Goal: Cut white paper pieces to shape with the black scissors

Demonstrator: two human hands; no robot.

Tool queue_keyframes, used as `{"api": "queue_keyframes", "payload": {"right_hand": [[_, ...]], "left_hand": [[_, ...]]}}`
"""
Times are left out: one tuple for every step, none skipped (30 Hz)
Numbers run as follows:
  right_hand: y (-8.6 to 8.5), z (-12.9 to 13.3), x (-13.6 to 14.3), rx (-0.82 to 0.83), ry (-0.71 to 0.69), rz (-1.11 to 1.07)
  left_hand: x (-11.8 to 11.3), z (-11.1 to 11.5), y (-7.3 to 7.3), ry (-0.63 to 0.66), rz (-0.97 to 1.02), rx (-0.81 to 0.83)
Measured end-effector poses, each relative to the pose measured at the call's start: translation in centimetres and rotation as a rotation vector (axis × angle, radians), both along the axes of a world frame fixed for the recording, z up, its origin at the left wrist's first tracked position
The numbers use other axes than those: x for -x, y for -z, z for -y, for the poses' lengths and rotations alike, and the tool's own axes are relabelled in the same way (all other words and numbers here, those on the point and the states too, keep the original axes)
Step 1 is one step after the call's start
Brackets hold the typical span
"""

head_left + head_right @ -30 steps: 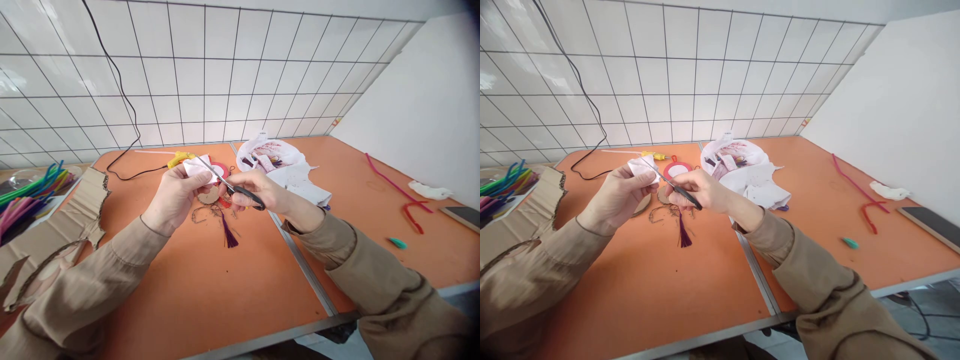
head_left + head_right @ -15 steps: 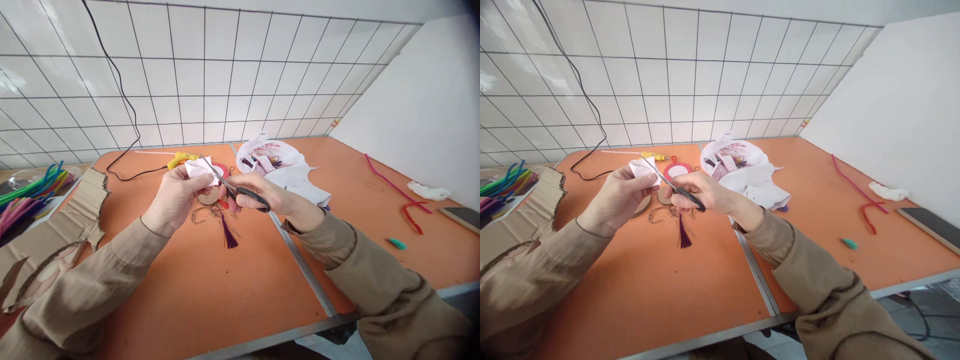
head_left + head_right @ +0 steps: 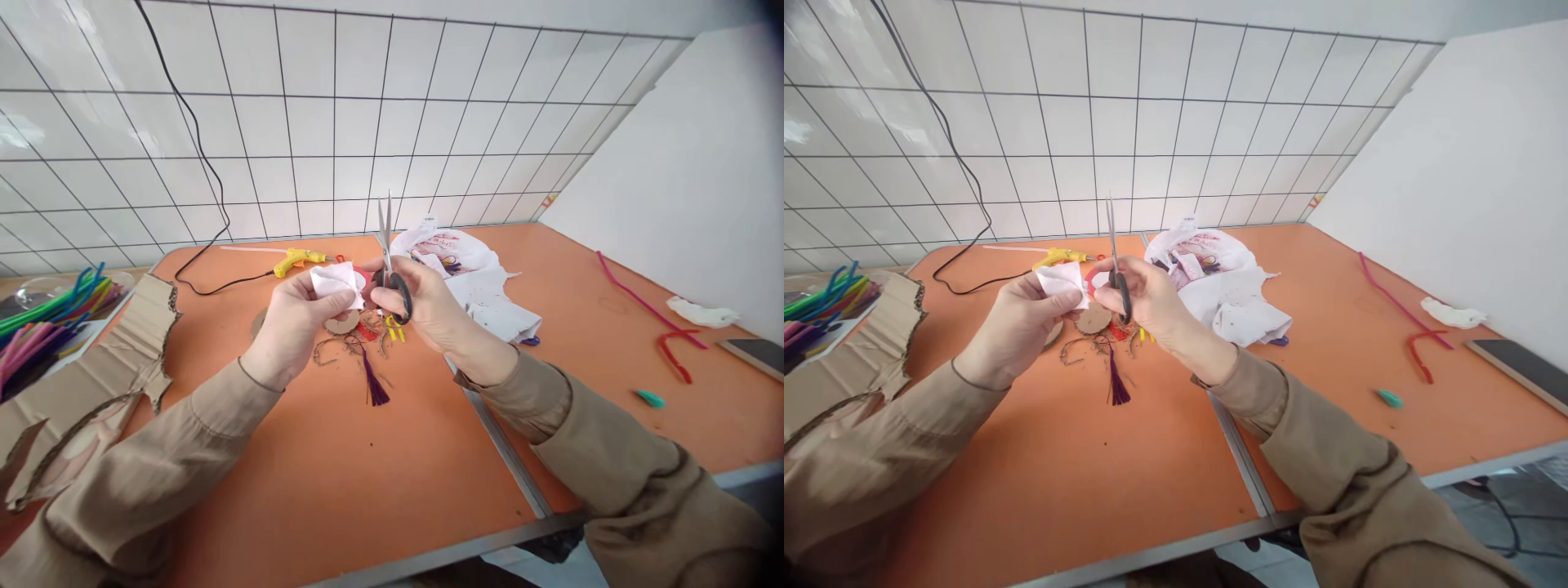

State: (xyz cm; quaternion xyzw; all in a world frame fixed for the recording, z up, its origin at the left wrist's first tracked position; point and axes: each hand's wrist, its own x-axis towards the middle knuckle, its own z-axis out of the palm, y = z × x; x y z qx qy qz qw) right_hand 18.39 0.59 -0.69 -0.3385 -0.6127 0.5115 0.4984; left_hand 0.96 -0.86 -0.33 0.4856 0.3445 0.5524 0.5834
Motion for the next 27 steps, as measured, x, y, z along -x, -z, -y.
{"api": "queue_keyframes", "payload": {"right_hand": [[0.2,-0.1,0.2,0.012,0.012,-0.009],[0.4,-0.1,0.3,0.019,0.017,-0.003],[0.6,-0.1,0.4,0.023,0.020,0.011],[0.7,-0.1,0.4,0.023,0.020,0.022],[0.7,-0.1,0.4,0.024,0.016,0.031],[0.7,-0.1,0.4,0.024,0.011,0.034],[0.6,-0.1,0.3,0.026,0.007,0.033],[0.5,0.0,0.3,0.029,0.004,0.029],[0.4,0.0,0.3,0.034,0.004,0.025],[0.3,0.0,0.2,0.040,0.005,0.021],[0.2,0.0,0.2,0.047,0.006,0.018],[0.1,0.0,0.2,0.052,0.005,0.015],[0.1,0.1,0.2,0.054,0.002,0.014],[0.0,0.1,0.2,0.052,-0.001,0.014],[0.0,0.1,0.2,0.048,-0.001,0.015],[0.0,0.1,0.2,0.043,0.000,0.018],[0.0,0.1,0.2,0.038,0.001,0.021],[-0.1,0.1,0.2,0.033,0.006,0.023],[-0.1,0.1,0.2,0.031,0.010,0.027],[-0.1,0.1,0.2,0.030,0.014,0.030],[-0.1,0.1,0.2,0.029,0.018,0.032],[-0.1,0.0,0.1,0.028,0.023,0.033],[-0.1,0.0,0.1,0.027,0.027,0.035],[-0.1,-0.1,0.0,0.025,0.029,0.041],[-0.1,-0.1,0.0,0.022,0.028,0.049],[-0.1,-0.1,0.0,0.016,0.027,0.060],[-0.1,-0.1,-0.1,0.008,0.025,0.071]], "left_hand": [[-0.1,0.0,0.3,0.005,-0.015,0.004],[-0.3,0.1,0.5,0.008,-0.029,0.012],[-0.4,0.1,0.7,0.012,-0.039,0.021],[-0.5,0.1,0.8,0.016,-0.048,0.032],[-0.5,0.1,0.9,0.020,-0.053,0.041],[-0.6,0.1,0.9,0.025,-0.055,0.049],[-0.6,0.1,0.9,0.032,-0.054,0.059],[-0.6,0.1,0.9,0.040,-0.051,0.072],[-0.5,0.2,0.8,0.049,-0.045,0.085],[-0.5,0.2,0.7,0.059,-0.038,0.097],[-0.5,0.2,0.6,0.073,-0.032,0.107],[-0.4,0.2,0.5,0.088,-0.027,0.118],[-0.4,0.2,0.5,0.101,-0.023,0.126],[-0.3,0.2,0.4,0.110,-0.021,0.133],[-0.3,0.1,0.4,0.116,-0.019,0.139],[-0.2,0.0,0.4,0.121,-0.018,0.144],[-0.1,-0.1,0.4,0.126,-0.021,0.147],[0.0,-0.3,0.4,0.133,-0.026,0.149],[0.1,-0.4,0.4,0.143,-0.037,0.152],[0.3,-0.6,0.4,0.158,-0.056,0.155],[0.4,-0.7,0.4,0.171,-0.085,0.157],[0.6,-0.8,0.4,0.181,-0.120,0.154],[0.8,-0.8,0.3,0.189,-0.159,0.142],[1.0,-0.9,0.2,0.195,-0.196,0.124],[1.1,-0.9,0.1,0.198,-0.229,0.104],[1.3,-0.9,0.0,0.198,-0.255,0.087],[1.4,-0.9,-0.1,0.195,-0.275,0.076]]}}
